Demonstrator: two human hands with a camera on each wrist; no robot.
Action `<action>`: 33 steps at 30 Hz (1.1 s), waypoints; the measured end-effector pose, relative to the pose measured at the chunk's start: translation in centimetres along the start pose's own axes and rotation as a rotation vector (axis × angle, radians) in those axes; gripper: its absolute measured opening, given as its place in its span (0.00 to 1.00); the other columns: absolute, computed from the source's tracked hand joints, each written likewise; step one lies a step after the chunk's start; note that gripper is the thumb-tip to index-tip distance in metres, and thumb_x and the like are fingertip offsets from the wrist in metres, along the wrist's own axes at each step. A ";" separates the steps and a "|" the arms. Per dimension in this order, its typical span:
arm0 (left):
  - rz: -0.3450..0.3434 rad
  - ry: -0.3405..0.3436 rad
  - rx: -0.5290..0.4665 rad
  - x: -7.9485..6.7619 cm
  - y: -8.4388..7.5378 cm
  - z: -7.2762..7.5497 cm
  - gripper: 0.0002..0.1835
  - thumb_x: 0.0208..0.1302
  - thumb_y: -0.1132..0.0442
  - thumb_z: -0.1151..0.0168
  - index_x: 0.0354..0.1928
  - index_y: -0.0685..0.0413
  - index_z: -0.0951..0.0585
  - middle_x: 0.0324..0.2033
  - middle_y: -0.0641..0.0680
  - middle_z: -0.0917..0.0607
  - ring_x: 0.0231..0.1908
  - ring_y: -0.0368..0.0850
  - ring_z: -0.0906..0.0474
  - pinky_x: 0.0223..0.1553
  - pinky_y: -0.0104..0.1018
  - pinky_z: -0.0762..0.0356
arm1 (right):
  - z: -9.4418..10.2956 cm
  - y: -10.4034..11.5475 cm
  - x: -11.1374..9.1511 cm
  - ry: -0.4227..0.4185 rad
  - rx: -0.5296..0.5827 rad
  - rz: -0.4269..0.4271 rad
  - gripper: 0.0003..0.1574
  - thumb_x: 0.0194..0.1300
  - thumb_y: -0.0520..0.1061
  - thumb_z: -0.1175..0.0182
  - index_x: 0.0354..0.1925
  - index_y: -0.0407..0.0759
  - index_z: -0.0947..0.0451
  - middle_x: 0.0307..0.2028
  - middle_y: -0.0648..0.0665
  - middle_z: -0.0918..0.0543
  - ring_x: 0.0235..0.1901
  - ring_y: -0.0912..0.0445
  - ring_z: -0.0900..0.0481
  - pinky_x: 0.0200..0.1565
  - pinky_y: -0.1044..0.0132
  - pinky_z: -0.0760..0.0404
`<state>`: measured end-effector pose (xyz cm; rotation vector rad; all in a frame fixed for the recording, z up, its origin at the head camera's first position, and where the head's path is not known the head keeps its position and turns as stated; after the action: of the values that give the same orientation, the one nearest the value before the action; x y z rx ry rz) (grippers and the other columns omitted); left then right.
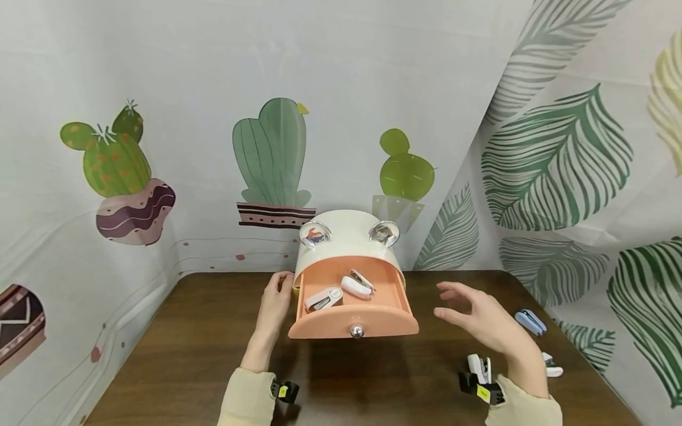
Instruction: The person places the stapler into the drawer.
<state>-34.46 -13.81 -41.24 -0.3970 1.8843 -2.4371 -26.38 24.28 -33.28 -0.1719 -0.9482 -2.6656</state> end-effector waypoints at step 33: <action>-0.011 0.004 -0.011 -0.2 -0.2 0.0 0.19 0.76 0.53 0.53 0.56 0.61 0.25 0.46 0.60 0.21 0.43 0.56 0.25 0.39 0.37 0.28 | -5.0 -13.8 -5.6 0.113 -0.103 -0.391 0.38 0.60 0.54 0.32 0.57 0.28 0.28 0.46 0.27 0.21 0.47 0.31 0.24 0.44 0.40 0.26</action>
<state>-34.29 -13.71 -41.13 -0.4044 1.9024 -2.4372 -25.62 32.61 -46.61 0.1577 -0.8855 -3.0421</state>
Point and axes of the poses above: each hand's wrist, its own x-axis towards the middle knuckle, its own z-axis out of the back of the hand, y = z × x, the point moved 7 cm from there along x, towards the middle knuckle
